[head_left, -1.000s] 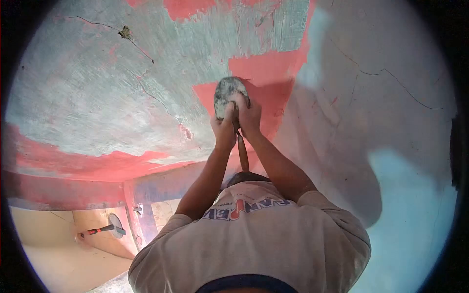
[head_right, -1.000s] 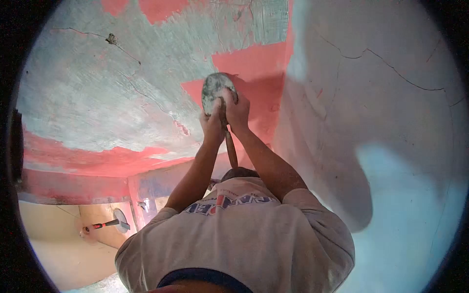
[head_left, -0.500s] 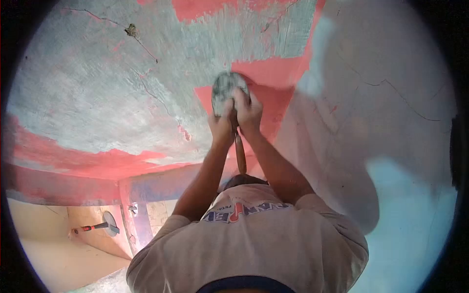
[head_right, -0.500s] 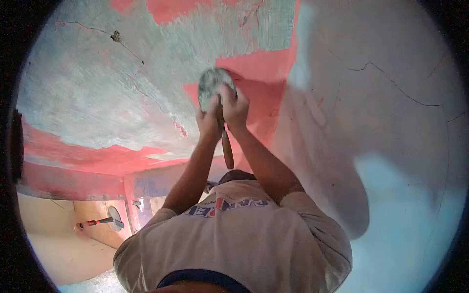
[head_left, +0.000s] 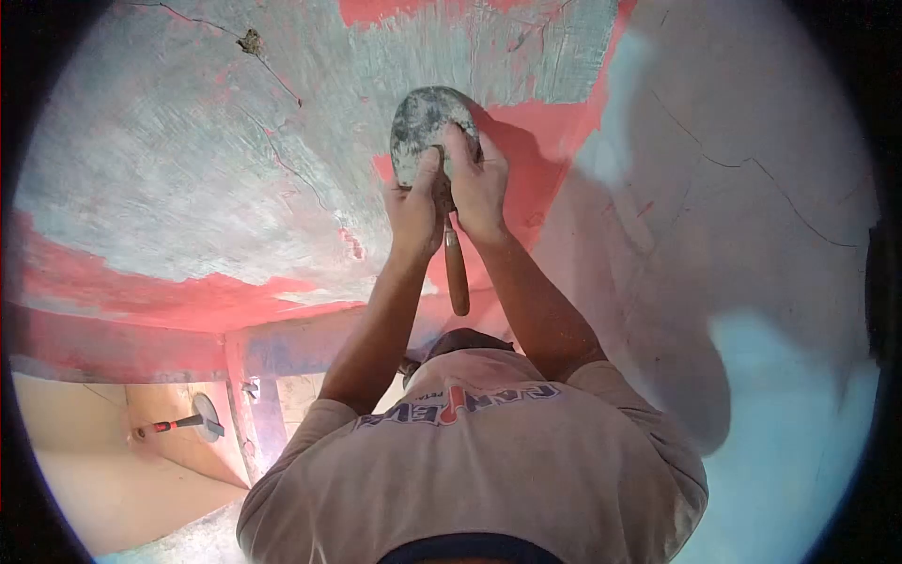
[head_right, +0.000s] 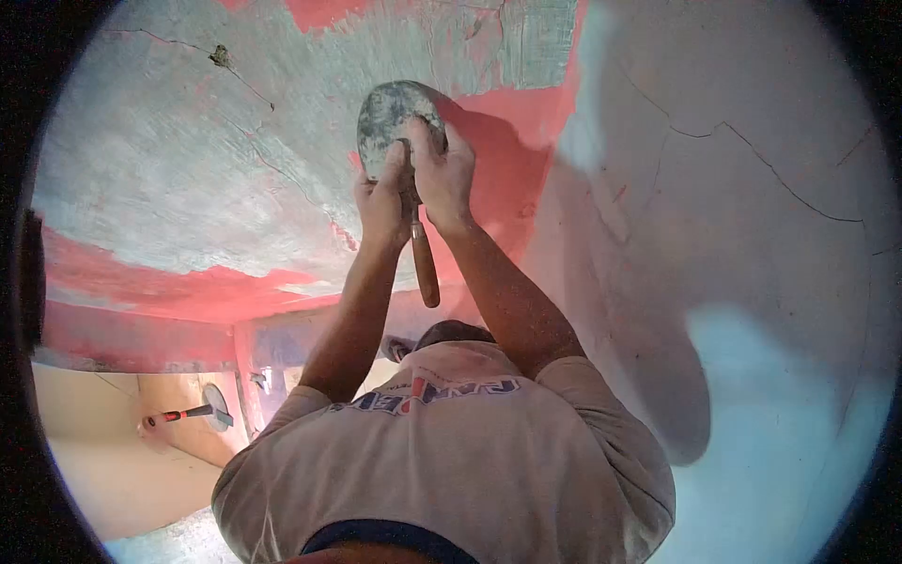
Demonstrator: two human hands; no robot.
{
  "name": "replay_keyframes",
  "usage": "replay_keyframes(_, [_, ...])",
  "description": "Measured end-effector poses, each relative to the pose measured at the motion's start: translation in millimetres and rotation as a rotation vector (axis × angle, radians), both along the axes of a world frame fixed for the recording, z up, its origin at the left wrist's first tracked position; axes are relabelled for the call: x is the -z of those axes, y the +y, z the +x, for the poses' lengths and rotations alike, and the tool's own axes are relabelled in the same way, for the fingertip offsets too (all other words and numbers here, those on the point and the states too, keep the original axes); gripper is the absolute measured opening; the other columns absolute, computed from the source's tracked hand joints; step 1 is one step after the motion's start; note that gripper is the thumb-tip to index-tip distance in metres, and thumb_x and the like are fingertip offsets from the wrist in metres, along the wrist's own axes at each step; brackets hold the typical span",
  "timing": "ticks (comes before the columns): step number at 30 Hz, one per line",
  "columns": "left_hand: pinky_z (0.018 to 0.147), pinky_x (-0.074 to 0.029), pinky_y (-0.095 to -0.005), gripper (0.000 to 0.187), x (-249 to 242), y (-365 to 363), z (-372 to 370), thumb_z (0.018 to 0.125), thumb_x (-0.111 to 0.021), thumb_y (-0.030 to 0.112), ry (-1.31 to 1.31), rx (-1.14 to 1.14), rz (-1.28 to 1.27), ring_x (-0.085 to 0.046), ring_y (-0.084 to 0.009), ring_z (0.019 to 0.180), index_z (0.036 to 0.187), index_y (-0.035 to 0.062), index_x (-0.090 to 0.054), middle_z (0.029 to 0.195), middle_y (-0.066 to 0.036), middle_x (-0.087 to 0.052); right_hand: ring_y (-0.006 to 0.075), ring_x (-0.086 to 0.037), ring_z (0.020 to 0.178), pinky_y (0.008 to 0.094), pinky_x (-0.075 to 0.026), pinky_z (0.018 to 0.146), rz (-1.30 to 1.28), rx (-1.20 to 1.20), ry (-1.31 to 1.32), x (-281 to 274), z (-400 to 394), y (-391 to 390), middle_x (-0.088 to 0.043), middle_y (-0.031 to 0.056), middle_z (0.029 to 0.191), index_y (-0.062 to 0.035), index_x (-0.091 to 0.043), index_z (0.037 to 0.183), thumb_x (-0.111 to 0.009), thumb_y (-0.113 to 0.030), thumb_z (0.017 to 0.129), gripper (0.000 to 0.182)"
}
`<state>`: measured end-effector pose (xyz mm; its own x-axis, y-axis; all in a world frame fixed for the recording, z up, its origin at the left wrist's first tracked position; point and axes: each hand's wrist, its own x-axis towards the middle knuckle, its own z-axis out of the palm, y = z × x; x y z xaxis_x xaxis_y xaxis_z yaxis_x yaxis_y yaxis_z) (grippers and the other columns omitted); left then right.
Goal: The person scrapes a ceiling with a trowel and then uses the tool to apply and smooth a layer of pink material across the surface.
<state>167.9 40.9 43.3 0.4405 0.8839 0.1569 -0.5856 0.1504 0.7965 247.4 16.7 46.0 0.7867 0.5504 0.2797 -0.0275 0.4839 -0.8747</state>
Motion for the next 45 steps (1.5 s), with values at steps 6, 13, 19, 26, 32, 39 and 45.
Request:
replay_keyframes(6, [0.050,-0.042,-0.0257,0.017,74.0,-12.2,-6.1,0.100,-0.069,0.019,0.192,-0.123,-0.157,-0.055,-0.0077,0.059,0.089,0.0059,-0.066,0.074,0.002,-0.062,0.0101,-0.059,0.085,0.0290,-0.049,0.077,-0.204,-0.003,0.002,86.8,-3.5,-4.8,-0.067,0.0017,0.093,0.0029,-0.069,0.098,-0.065,-0.023,0.100,0.026])
replay_keyframes(13, [0.056,-0.050,-0.0280,0.019,21.4,-1.7,2.7,0.100,-0.069,0.019,0.052,-0.014,-0.020,-0.059,-0.0089,0.063,0.089,0.0028,-0.068,0.076,-0.001,-0.064,0.0108,-0.059,0.081,0.0321,-0.050,0.072,0.101,-0.087,0.112,20.4,11.9,6.8,-0.067,0.0020,0.087,0.0051,-0.068,0.093,-0.066,-0.015,0.099,0.021])
replay_keyframes(19, [0.061,-0.053,-0.0286,0.023,92.1,-17.2,-0.8,0.097,-0.072,0.022,0.103,-0.093,-0.170,-0.067,-0.0119,0.075,0.104,-0.0006,-0.073,0.092,-0.005,-0.072,0.0123,-0.059,0.083,0.0327,-0.050,0.073,-0.141,-0.014,0.163,71.7,-8.7,-13.1,-0.065,0.0023,0.091,0.0052,-0.066,0.092,-0.066,-0.021,0.098,0.027])
replay_keyframes(26, [0.059,-0.050,-0.0262,0.022,61.1,-12.1,3.5,0.097,-0.073,0.023,0.103,-0.036,-0.130,-0.063,-0.0085,0.070,0.096,0.0013,-0.073,0.086,-0.001,-0.070,0.0133,-0.059,0.083,0.0318,-0.050,0.073,-0.058,-0.114,0.213,57.0,8.1,-5.1,-0.065,0.0037,0.091,0.0032,-0.065,0.091,-0.066,-0.026,0.099,0.030])
replay_keyframes(32, [0.058,-0.049,-0.0252,0.022,91.1,-21.3,-3.3,0.097,-0.072,0.024,0.106,-0.047,-0.211,-0.062,-0.0070,0.068,0.096,0.0020,-0.073,0.084,0.000,-0.069,0.0126,-0.060,0.082,0.0312,-0.051,0.073,-0.182,-0.056,0.181,102.7,5.9,-4.0,-0.065,0.0037,0.091,0.0027,-0.067,0.096,-0.065,-0.026,0.101,0.029])
replay_keyframes(39, [0.052,-0.042,-0.0271,0.018,27.2,-6.5,7.9,0.101,-0.069,0.023,0.045,-0.082,-0.067,-0.054,-0.0077,0.061,0.093,0.0067,-0.068,0.075,0.002,-0.061,0.0096,-0.057,0.084,0.0300,-0.049,0.076,-0.013,-0.125,0.039,30.1,17.0,3.6,-0.066,0.0023,0.091,0.0038,-0.069,0.101,-0.067,-0.020,0.099,0.024])
replay_keyframes(45, [0.053,-0.046,-0.0281,0.022,79.2,-11.8,4.4,0.099,-0.070,0.023,0.113,-0.101,-0.140,-0.059,-0.0093,0.064,0.092,0.0024,-0.069,0.079,-0.001,-0.065,0.0132,-0.060,0.088,0.0332,-0.050,0.080,-0.219,-0.002,0.082,84.2,7.6,-1.3,-0.067,0.0051,0.093,0.0061,-0.069,0.100,-0.068,-0.025,0.098,0.031])
